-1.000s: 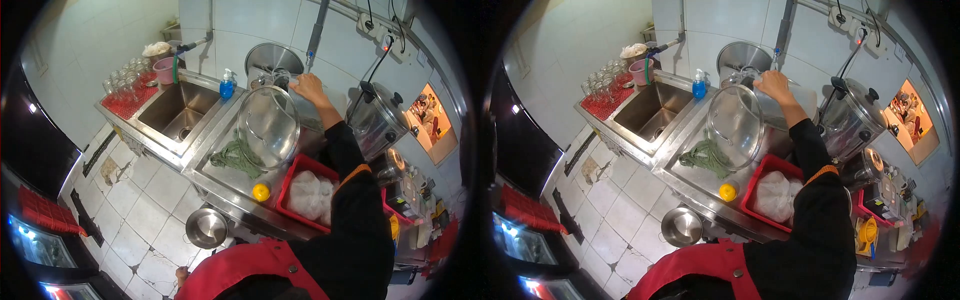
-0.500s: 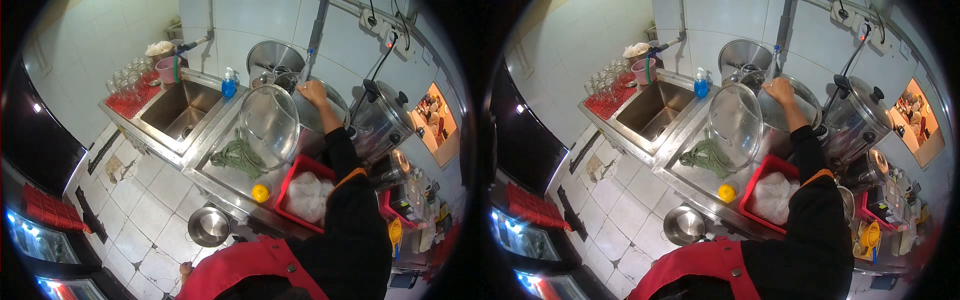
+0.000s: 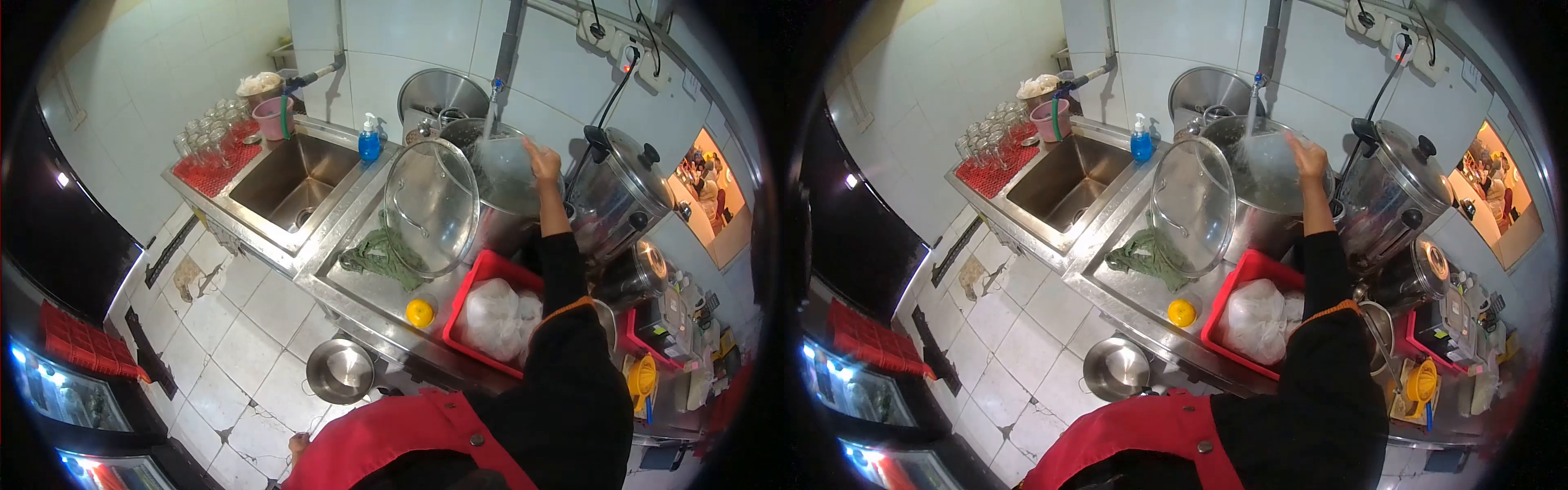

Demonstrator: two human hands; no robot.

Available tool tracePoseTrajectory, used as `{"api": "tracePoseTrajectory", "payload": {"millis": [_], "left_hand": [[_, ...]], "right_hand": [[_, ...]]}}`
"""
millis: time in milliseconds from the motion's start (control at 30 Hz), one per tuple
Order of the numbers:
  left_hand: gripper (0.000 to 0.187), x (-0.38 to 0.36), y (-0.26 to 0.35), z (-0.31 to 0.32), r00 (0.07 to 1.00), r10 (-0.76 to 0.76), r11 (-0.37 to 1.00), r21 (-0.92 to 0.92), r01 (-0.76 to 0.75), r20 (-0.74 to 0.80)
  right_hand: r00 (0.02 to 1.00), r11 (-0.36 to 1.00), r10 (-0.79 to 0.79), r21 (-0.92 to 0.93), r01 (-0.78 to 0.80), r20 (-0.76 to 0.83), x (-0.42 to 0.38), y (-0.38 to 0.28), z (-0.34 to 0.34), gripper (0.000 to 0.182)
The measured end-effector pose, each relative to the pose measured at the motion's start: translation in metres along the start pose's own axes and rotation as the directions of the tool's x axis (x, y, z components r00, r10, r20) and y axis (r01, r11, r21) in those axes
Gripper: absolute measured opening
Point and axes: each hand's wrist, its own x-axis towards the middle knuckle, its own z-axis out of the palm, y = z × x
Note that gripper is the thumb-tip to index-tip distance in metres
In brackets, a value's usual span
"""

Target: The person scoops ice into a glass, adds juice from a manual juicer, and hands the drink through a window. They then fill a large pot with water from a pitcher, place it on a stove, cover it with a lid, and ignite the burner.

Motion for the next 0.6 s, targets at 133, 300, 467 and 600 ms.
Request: {"api": "tracePoseTrajectory", "payload": {"millis": [133, 300, 467, 600], "left_hand": [[0.029, 0.027, 0.071, -0.006, 0.805, -0.590, 0.747, 0.421, 0.514, 0.064], [0.027, 0.037, 0.161, -0.019, 0.800, -0.596, 0.787, 0.247, 0.566, 0.065], [0.024, 0.049, 0.190, -0.024, 0.839, -0.541, 0.830, 0.204, 0.520, 0.060], [0.024, 0.053, 0.198, -0.025, 0.830, -0.551, 0.818, 0.253, 0.517, 0.084]], "right_hand": [[0.975, 0.884, 0.109, 0.468, -0.007, -0.192, 0.001, 0.021, -0.012, 0.045], [0.991, 0.682, 0.110, 0.731, -0.016, -0.082, -0.044, -0.046, -0.058, 0.037], [0.977, 0.523, -0.058, 0.827, 0.204, -0.204, -0.055, -0.066, -0.075, 0.023], [0.971, 0.523, 0.157, 0.849, 0.075, -0.182, -0.065, -0.099, -0.093, 0.021]]}}
